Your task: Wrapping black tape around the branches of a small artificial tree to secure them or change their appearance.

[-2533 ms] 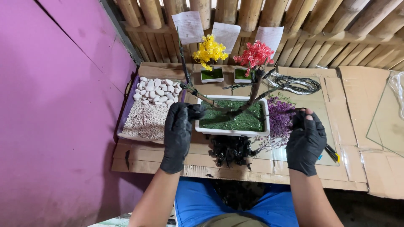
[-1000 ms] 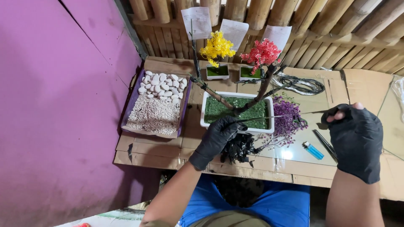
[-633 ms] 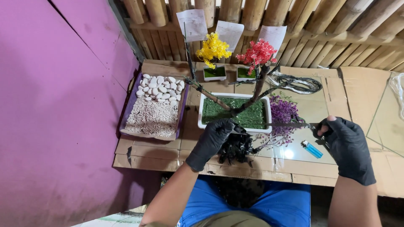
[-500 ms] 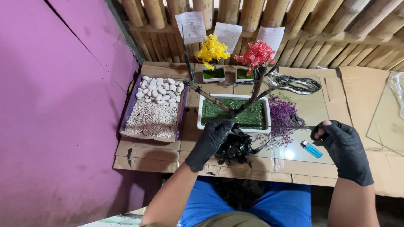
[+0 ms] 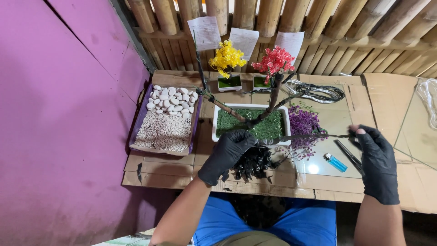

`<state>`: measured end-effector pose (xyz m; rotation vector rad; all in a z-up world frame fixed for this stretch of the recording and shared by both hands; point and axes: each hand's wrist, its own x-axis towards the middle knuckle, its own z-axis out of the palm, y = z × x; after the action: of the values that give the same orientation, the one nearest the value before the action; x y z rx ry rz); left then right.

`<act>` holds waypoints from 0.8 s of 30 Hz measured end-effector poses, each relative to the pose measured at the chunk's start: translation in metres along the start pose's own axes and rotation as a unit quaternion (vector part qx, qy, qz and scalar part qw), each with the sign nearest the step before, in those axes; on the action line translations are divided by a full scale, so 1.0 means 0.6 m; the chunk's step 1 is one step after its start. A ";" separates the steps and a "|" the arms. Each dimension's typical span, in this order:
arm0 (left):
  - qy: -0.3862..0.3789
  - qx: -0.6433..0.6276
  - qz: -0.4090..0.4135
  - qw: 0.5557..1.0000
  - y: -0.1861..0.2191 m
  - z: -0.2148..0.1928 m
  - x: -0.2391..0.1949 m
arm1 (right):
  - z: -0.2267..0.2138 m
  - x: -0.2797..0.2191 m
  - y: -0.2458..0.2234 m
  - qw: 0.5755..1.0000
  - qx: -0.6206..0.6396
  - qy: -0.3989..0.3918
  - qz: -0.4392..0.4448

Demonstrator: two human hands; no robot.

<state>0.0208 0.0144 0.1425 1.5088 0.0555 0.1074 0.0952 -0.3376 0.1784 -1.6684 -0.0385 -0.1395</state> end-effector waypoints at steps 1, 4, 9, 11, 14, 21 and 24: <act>0.000 0.000 0.000 1.000 0.014 0.001 -0.006 | 0.007 -0.008 -0.018 1.000 0.000 0.000 0.000; -0.031 0.108 0.037 0.993 0.043 0.004 -0.021 | 0.040 -0.039 -0.092 0.949 -0.164 0.080 -0.259; -0.120 0.078 0.056 0.988 0.075 0.012 -0.040 | 0.138 -0.088 -0.204 0.948 0.011 -0.296 -0.115; -0.104 0.102 0.084 0.986 0.096 0.015 -0.048 | 0.174 -0.080 -0.142 0.940 0.053 -0.323 -0.091; -0.071 0.140 0.132 0.979 0.111 0.016 -0.060 | 0.211 -0.074 -0.077 0.940 0.038 -0.335 -0.054; 0.042 0.176 0.243 0.953 0.120 -0.010 -0.082 | 0.244 -0.096 -0.082 0.970 0.005 -0.239 -0.044; 0.062 0.148 0.255 0.954 0.083 -0.024 -0.077 | 0.253 -0.095 -0.073 0.962 -0.047 -0.252 -0.095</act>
<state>-0.0281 0.0271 0.1897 1.7862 -0.2291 0.6320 0.0441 -0.1793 0.2005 -1.7556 -0.5851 0.1445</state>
